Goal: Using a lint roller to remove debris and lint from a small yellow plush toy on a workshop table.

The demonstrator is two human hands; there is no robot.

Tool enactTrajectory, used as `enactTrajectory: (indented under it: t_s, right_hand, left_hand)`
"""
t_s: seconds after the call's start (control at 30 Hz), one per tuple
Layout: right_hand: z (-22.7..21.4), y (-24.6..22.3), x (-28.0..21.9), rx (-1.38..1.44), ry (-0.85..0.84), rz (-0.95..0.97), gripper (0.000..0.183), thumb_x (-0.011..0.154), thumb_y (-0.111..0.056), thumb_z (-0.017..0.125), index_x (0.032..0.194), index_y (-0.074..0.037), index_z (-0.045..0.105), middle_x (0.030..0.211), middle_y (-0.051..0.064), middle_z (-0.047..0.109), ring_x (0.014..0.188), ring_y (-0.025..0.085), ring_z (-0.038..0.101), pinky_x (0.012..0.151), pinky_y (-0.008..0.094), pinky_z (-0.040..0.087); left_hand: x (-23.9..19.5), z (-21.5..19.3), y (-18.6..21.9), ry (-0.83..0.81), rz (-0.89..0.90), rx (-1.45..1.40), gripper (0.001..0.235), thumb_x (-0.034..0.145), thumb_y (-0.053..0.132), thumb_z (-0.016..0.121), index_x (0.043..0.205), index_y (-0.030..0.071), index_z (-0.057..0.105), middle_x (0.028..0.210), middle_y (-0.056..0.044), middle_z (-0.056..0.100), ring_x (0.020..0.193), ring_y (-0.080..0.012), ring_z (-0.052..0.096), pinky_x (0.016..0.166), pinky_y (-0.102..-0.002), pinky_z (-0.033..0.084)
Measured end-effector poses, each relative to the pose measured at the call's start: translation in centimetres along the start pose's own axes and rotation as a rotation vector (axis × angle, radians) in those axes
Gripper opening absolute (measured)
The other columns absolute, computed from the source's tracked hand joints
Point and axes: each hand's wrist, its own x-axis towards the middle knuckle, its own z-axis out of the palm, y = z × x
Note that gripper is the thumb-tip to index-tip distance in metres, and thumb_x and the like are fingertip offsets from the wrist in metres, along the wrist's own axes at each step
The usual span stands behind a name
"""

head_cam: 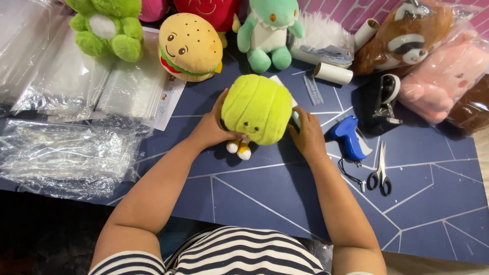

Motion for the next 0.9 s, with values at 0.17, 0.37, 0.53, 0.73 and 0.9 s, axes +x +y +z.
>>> enactTrajectory:
  t_s: [0.17, 0.37, 0.53, 0.73, 0.9]
  right_hand:
    - [0.7, 0.4, -0.1, 0.044, -0.004, 0.313, 0.042, 0.104, -0.020, 0.062, 0.143, -0.008, 0.053, 0.120, 0.028, 0.066, 0.110, 0.049, 0.067, 0.094, 0.060, 0.056]
    - [2.0, 2.5, -1.9, 0.306, 0.190, 0.284, 0.043, 0.113, -0.042, 0.046, 0.133, -0.007, 0.060, 0.103, 0.017, 0.072, 0.095, 0.035, 0.073, 0.082, 0.052, 0.058]
    - [2.9, 3.5, -3.0, 0.224, 0.288, 0.152, 0.031, 0.112, -0.041, 0.046, 0.116, -0.014, 0.061, 0.079, 0.010, 0.070, 0.075, 0.034, 0.071, 0.069, 0.046, 0.056]
    - [4.8, 4.4, -4.1, 0.090, 0.365, -0.174, 0.029, 0.108, -0.037, 0.046, 0.099, -0.016, 0.065, 0.054, 0.005, 0.057, 0.048, 0.028, 0.061, 0.050, 0.035, 0.051]
    - [3.9, 1.5, -4.0, -0.025, 0.384, -0.509, 0.031, 0.101, -0.042, 0.051, 0.100, -0.017, 0.070, 0.062, -0.004, 0.059, 0.047, 0.018, 0.059, 0.050, 0.030, 0.052]
  left_hand:
    - [-0.7, 0.0, 3.4, -0.030, -0.177, 0.134, 0.129, 0.064, 0.064, 0.087, 0.160, 0.009, 0.020, 0.144, -0.023, 0.056, 0.135, -0.0399, 0.052, 0.113, -0.053, 0.043]
    - [-0.3, 1.1, 2.8, -0.037, -0.284, 0.216, 0.129, 0.069, 0.073, 0.077, 0.162, 0.011, 0.013, 0.137, -0.024, 0.060, 0.131, -0.0399, 0.056, 0.106, -0.053, 0.049]
    - [-0.4, 1.7, 2.5, 0.011, -0.256, 0.086, 0.123, 0.075, 0.056, 0.081, 0.161, 0.005, 0.011, 0.140, -0.029, 0.056, 0.133, -0.0454, 0.052, 0.106, -0.057, 0.047]
    - [0.7, 2.0, -2.2, 0.043, -0.221, -0.005, 0.099, 0.080, 0.026, 0.084, 0.156, 0.003, 0.025, 0.140, -0.027, 0.056, 0.133, -0.0456, 0.050, 0.107, -0.058, 0.046]
    - [0.8, 1.8, -3.2, -0.042, -0.230, -0.134, 0.073, 0.088, 0.019, 0.075, 0.148, 0.000, 0.039, 0.134, -0.025, 0.060, 0.129, -0.0455, 0.054, 0.106, -0.059, 0.045]
